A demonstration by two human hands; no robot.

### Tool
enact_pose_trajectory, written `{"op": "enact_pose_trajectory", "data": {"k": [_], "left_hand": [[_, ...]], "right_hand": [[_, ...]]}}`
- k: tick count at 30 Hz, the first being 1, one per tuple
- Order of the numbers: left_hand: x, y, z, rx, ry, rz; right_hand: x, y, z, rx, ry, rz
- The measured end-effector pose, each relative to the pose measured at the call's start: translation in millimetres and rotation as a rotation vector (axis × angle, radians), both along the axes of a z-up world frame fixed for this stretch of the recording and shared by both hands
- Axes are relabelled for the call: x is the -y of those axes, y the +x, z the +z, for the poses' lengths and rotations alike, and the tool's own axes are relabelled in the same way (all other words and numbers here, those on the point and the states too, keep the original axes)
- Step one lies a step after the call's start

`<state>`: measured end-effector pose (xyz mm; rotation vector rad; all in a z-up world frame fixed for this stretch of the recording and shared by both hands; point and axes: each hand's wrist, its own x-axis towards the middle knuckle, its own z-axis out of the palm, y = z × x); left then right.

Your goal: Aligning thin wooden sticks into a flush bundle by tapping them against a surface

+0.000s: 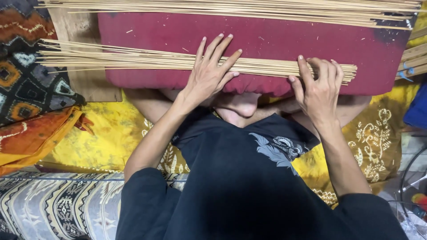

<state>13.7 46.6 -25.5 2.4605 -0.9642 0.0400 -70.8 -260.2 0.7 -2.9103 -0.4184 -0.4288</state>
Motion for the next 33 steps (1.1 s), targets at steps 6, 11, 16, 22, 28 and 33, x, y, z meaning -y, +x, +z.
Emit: {"op": "enact_pose_trajectory", "data": {"k": [6,11,16,22,28,33], "left_hand": [[7,-11,2,-0.013,-0.003,0.034],[21,-16,-8,-0.035,0.049,0.044],[24,-17,-15,-0.017,0.107,0.082],[27,-17,-2,-0.058,0.091,0.062],[43,-12,19,0.027,-0.023,0.095],[63,-2,16,0.070,-0.229,-0.057]], "right_hand": [[-6,1,19,-0.019,0.094,0.015],[-6,6,7,0.025,0.196,0.024],[-3,8,3,0.038,0.389,0.026],[11,17,6,-0.184,0.512,0.002],[20,26,14,-0.182,0.458,0.012],[25,25,23,-0.212,0.358,0.089]]}}
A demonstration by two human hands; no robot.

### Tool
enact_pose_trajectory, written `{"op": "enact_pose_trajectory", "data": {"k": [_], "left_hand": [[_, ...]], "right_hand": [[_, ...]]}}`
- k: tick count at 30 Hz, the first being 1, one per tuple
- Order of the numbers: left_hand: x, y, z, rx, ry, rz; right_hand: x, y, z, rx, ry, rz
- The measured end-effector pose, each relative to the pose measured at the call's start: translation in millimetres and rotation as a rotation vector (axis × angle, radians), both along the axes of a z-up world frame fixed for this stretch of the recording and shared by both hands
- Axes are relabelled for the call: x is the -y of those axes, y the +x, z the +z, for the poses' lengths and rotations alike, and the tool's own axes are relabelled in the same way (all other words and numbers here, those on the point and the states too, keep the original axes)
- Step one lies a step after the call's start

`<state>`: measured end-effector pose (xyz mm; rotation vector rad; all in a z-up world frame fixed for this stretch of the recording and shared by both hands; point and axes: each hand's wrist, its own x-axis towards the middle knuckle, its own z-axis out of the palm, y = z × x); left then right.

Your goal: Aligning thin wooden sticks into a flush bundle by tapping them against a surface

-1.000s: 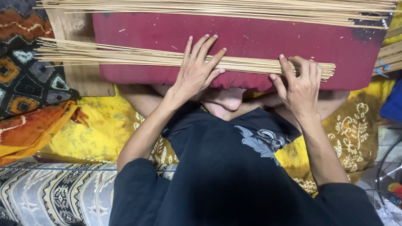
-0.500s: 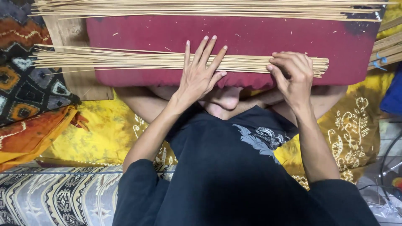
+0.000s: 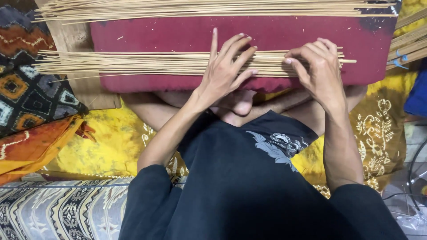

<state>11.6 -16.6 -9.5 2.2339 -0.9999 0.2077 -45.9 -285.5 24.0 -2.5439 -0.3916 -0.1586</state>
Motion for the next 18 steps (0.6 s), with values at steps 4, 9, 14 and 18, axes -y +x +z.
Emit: {"op": "enact_pose_trajectory", "data": {"k": [4,9,14,18], "left_hand": [[8,11,-8,0.031,-0.075,-0.014],[6,16,0,-0.016,-0.153,0.001],[4,16,10,-0.102,-0.234,0.017],[3,20,4,-0.105,-0.231,0.010]], "right_hand": [[1,-1,8,0.052,-0.089,0.044],[16,5,19,0.483,-0.024,-0.153],[55,0,9,0.500,0.231,-0.304],[77,-15,-25,0.081,0.060,-0.250]]}}
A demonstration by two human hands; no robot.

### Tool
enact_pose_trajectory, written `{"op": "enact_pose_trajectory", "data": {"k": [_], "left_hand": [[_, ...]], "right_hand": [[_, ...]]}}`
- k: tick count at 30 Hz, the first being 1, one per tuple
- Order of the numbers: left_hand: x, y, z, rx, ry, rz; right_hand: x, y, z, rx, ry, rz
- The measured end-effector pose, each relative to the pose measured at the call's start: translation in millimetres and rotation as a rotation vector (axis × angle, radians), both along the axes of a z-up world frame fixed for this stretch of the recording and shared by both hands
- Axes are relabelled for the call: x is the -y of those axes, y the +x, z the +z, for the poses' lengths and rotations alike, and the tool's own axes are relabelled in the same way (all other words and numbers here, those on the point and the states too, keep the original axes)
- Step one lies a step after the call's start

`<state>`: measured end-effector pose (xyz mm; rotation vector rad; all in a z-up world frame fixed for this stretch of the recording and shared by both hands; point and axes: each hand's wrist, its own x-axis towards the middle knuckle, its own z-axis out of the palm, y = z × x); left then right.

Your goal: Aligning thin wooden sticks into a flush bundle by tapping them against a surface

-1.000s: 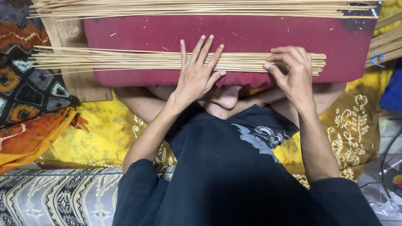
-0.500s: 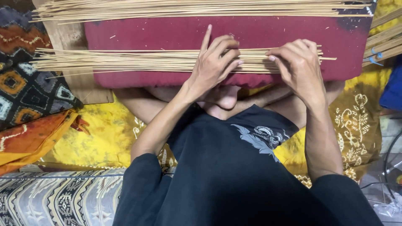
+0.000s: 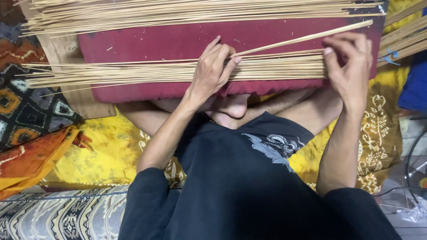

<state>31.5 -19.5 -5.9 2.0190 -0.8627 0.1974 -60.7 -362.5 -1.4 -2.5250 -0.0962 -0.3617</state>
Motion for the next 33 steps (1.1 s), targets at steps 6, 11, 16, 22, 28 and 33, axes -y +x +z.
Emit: {"op": "enact_pose_trajectory", "data": {"k": [6,11,16,22,28,33], "left_hand": [[0,0,5,-0.021,0.010,-0.020],[2,1,8,-0.067,0.013,-0.023],[3,4,4,-0.077,0.041,-0.046],[3,5,11,0.117,0.084,-0.001],[2,7,17,0.070,-0.026,-0.007],[0,10,19,0.049,-0.057,-0.008]], "right_hand": [[-6,-3,14,-0.076,-0.083,0.045],[-12,-1,18,-0.071,-0.127,0.035],[-19,-5,30,0.018,0.176,-0.001],[-3,-3,4,-0.078,0.795,-0.036],[2,-4,17,-0.093,0.031,0.046],[3,-6,12,-0.130,-0.090,0.065]]}}
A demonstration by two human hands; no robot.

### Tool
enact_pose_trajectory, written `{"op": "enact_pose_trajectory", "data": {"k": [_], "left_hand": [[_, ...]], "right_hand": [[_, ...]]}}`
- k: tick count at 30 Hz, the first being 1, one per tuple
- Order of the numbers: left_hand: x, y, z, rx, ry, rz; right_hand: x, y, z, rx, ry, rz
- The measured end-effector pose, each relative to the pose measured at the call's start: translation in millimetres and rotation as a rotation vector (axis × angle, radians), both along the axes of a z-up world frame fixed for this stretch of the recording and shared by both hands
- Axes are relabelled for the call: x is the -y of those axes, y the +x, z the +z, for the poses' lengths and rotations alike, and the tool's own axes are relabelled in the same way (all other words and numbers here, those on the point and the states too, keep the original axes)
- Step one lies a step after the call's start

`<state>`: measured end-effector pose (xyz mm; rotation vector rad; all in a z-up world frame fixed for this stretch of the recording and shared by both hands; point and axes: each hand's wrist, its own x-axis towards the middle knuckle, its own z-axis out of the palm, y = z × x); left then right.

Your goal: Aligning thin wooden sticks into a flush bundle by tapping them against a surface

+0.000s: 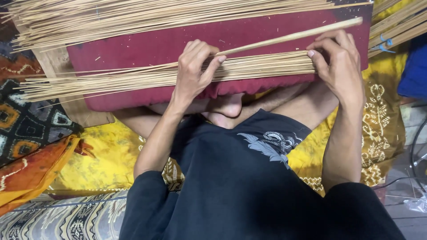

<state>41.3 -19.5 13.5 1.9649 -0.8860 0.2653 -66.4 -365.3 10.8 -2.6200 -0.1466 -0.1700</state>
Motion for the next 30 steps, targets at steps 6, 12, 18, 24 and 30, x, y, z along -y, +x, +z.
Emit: {"op": "enact_pose_trajectory", "data": {"k": [6,12,18,24,30], "left_hand": [[1,-4,14,-0.025,0.014,-0.012],[6,0,-8,-0.043,0.118,-0.045],[5,0,-5,0.029,0.131,-0.005],[-1,-2,16,0.021,0.053,-0.012],[-1,1,14,0.078,0.044,-0.003]], "right_hand": [[3,-2,-6,-0.038,0.015,-0.045],[-7,-6,17,0.062,0.489,-0.125],[10,3,-7,-0.090,0.797,-0.018],[-8,4,10,0.078,-0.023,0.021],[-4,1,12,-0.053,-0.077,-0.015]]}}
